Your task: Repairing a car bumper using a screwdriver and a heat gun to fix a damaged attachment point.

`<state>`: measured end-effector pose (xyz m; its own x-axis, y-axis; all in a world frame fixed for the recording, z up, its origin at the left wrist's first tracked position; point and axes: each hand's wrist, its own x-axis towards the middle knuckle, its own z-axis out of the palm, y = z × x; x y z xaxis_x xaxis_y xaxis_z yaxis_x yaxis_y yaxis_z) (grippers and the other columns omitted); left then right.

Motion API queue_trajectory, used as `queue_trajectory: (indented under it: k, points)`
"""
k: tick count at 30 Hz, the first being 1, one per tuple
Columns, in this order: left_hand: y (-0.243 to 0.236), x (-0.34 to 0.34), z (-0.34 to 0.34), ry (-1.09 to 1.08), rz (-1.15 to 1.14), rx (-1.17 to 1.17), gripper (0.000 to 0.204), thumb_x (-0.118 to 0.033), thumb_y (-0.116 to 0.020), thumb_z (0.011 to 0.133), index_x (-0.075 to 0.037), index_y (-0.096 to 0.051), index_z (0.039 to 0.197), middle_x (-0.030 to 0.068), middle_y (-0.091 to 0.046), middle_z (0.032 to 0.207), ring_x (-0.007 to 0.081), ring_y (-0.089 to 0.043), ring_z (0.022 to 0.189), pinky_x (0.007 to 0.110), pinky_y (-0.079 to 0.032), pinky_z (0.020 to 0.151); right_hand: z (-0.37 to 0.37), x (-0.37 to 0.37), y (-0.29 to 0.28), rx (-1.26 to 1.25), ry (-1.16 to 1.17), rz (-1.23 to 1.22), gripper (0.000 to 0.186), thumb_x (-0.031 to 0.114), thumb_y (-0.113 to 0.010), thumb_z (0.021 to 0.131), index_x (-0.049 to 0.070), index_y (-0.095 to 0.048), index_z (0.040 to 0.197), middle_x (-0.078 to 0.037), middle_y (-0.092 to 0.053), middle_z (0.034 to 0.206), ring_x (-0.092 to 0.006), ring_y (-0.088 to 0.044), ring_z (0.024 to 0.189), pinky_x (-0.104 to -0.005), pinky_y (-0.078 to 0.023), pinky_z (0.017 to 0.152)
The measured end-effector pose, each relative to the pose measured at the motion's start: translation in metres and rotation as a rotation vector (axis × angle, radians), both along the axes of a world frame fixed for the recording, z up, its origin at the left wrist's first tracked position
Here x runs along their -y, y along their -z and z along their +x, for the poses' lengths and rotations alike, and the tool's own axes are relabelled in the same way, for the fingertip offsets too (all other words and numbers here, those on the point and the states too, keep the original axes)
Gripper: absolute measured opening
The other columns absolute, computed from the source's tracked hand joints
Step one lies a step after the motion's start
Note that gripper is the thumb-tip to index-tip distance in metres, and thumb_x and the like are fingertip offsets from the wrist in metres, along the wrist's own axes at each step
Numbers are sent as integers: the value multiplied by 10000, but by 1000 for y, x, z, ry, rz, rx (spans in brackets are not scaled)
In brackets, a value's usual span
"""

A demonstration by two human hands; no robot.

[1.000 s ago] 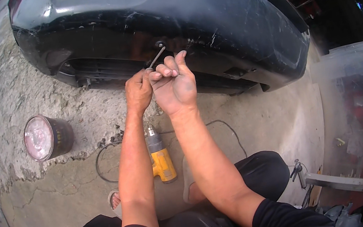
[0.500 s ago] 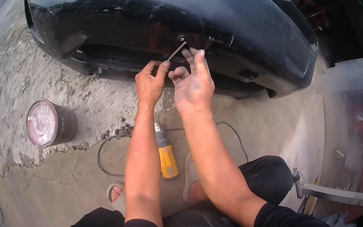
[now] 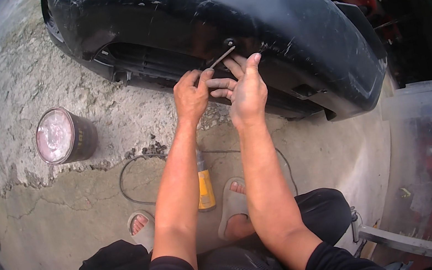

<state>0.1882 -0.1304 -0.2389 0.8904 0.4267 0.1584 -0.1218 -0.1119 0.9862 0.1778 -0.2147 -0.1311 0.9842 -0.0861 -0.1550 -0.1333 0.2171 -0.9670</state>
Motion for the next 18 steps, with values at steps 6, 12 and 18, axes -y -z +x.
queue_trajectory:
  k: [6, 12, 18]
  points:
    - [0, -4, -4, -92, 186, 68, 325, -312, -675, 927, 3, -677, 847, 144, -616, 757, 311, -601, 689, 380, -459, 635, 2, -2, 3, 94, -27, -457, 946, 721, -226, 980, -125, -532, 1272, -241, -633, 1200, -210, -703, 669, -276, -541, 548]
    - [-2, -10, -3, -60, 189, 44, 362, -344, -665, 938, -1, -666, 824, 145, -611, 737, 312, -598, 675, 382, -458, 625, 9, 2, 7, 129, -107, -440, 775, 644, -321, 1014, -80, -574, 1126, -150, -665, 872, -183, -664, 561, -281, -509, 516]
    - [6, 15, -6, 23, 13, -14, 417, -388, -601, 989, -12, -659, 820, 101, -587, 663, 171, -518, 617, 345, -444, 591, 16, 14, 18, 39, -177, -239, 733, 659, -362, 1000, -35, -549, 1142, -106, -617, 655, -166, -647, 540, -259, -489, 502]
